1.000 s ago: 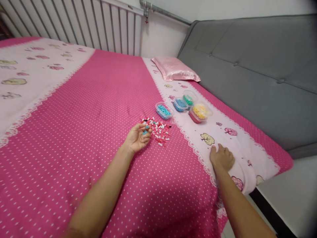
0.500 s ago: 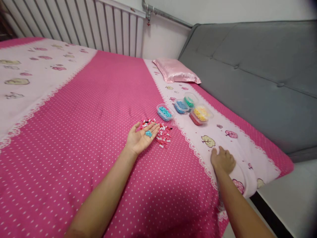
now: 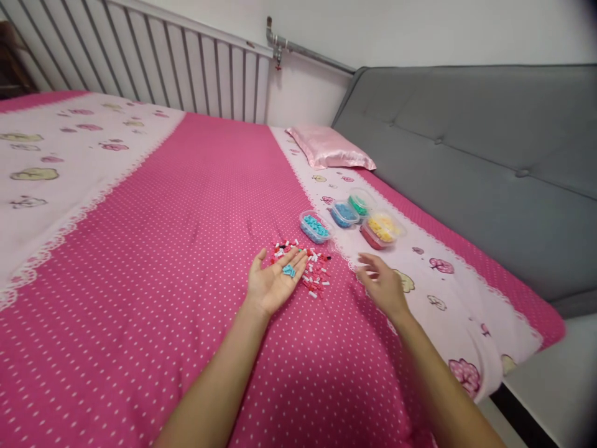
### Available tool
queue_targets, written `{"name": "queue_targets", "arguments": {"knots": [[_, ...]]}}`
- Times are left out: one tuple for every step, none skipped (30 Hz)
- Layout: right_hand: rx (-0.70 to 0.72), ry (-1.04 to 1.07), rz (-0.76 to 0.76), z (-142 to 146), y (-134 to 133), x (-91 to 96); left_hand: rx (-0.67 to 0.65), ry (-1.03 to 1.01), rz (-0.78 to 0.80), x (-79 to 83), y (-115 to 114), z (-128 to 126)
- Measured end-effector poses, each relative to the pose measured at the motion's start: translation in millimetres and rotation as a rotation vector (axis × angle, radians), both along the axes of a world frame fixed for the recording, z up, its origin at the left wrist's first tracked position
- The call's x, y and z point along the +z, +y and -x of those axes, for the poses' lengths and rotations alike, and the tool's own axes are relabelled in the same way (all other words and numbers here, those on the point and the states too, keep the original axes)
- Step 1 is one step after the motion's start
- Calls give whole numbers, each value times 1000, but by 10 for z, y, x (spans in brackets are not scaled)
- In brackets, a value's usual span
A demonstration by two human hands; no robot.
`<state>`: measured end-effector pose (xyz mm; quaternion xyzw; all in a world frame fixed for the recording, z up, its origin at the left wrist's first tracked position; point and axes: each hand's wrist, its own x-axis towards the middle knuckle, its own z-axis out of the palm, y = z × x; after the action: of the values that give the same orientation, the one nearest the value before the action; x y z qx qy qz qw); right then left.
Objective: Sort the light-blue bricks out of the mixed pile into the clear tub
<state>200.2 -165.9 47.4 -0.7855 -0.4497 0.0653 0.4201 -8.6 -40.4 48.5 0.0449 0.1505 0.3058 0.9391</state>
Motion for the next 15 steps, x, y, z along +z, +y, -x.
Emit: {"name": "queue_targets", "arguments": {"knots": [[167,15,9,191,107,114,-4,0,-2,2,0,2],[302,19,16,373,202,211,-5,1,-3,3,1,4],[404,22,3,537,285,287,-2,2,-7,5,3,8],[501,19,-15,678,355,336,-4,6,-12,6,5,13],[576,3,-12,792,416,357,-11,10,-19,6,7,18],[630,-21,-9,878,467,353,-26,11,-26,6,10,25],[659,-53,-16,939,510,329,-40,12,-27,7,12,31],[668,-86,-20,979,547,290,-50,10,-19,7,13,36],[661,-115,-23,1003,578,244,-57,9,-4,8,14,40],[647,-138,-24,1017,603,198,-58,6,16,9,14,43],[630,-152,-19,1023,624,157,-52,4,36,10,14,44],[613,-159,-12,1027,641,126,-48,3,53,11,14,44],[598,-160,-7,1029,654,105,-46,1,64,11,15,43],[590,-160,-5,1032,665,94,-48,-1,65,11,16,42],[585,-161,-6,1034,674,91,-49,-3,61,11,18,43]]}}
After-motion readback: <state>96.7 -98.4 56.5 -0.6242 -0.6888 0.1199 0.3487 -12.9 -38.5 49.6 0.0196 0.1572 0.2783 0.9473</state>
